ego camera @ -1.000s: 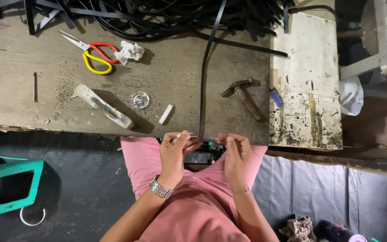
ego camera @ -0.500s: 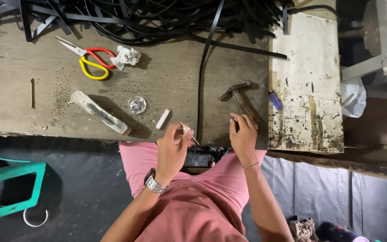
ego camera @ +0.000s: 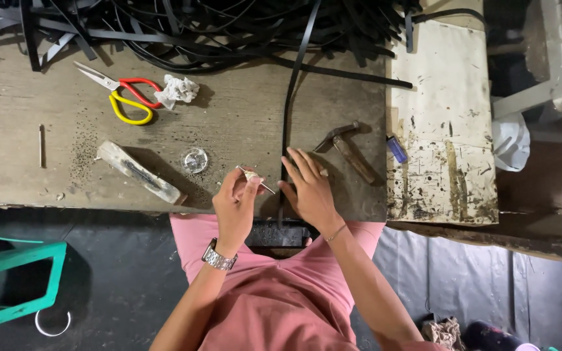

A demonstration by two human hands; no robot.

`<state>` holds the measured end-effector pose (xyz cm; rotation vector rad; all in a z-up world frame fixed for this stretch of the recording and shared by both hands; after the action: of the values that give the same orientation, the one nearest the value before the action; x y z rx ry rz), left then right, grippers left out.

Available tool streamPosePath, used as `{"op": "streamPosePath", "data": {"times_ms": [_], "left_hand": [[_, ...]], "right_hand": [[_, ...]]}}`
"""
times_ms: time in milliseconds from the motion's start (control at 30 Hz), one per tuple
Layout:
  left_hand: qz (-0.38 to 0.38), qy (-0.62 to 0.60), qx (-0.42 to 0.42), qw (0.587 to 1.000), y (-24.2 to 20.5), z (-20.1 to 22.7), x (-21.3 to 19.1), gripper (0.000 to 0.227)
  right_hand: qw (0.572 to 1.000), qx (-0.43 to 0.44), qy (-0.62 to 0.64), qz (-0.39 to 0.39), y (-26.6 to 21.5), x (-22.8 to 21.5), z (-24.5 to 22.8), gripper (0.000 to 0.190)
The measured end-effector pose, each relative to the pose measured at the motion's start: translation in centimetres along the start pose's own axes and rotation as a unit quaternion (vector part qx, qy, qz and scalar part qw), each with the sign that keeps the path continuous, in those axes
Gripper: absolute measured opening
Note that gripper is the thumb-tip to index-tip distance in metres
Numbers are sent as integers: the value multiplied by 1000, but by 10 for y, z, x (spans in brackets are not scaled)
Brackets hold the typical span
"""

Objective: The person hammers a small metal pin into a black rubber belt strip to secure it. They repeat this process on a second belt strip, using a hammer and pin while working at a cluttered workbench.

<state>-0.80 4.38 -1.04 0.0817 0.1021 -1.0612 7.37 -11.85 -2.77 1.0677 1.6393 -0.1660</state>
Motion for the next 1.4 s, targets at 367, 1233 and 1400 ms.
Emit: {"op": "streamPosePath", "data": {"times_ms": [367,1233,1400], "left_hand": [[11,-50,26,998,20,-14,6,27],[-49,-42,62,996,42,-46,30,21],[-49,-38,58,996,42,-50,30,22]], "right_hand": [[993,-20,-3,-115,-3,4,17,73],[991,-42,-20,-123,3,-2,21,70],[992,-41,-15,-121,3,-2,21,71]]}}
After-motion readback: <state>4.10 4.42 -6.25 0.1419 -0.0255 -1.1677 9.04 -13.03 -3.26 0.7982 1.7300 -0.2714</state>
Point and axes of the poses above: each hand's wrist, its own y-axis towards the middle knuckle, its own x-axis out of the palm, z = x × y, the point moved 1 cm from there along y, towards the middle knuckle
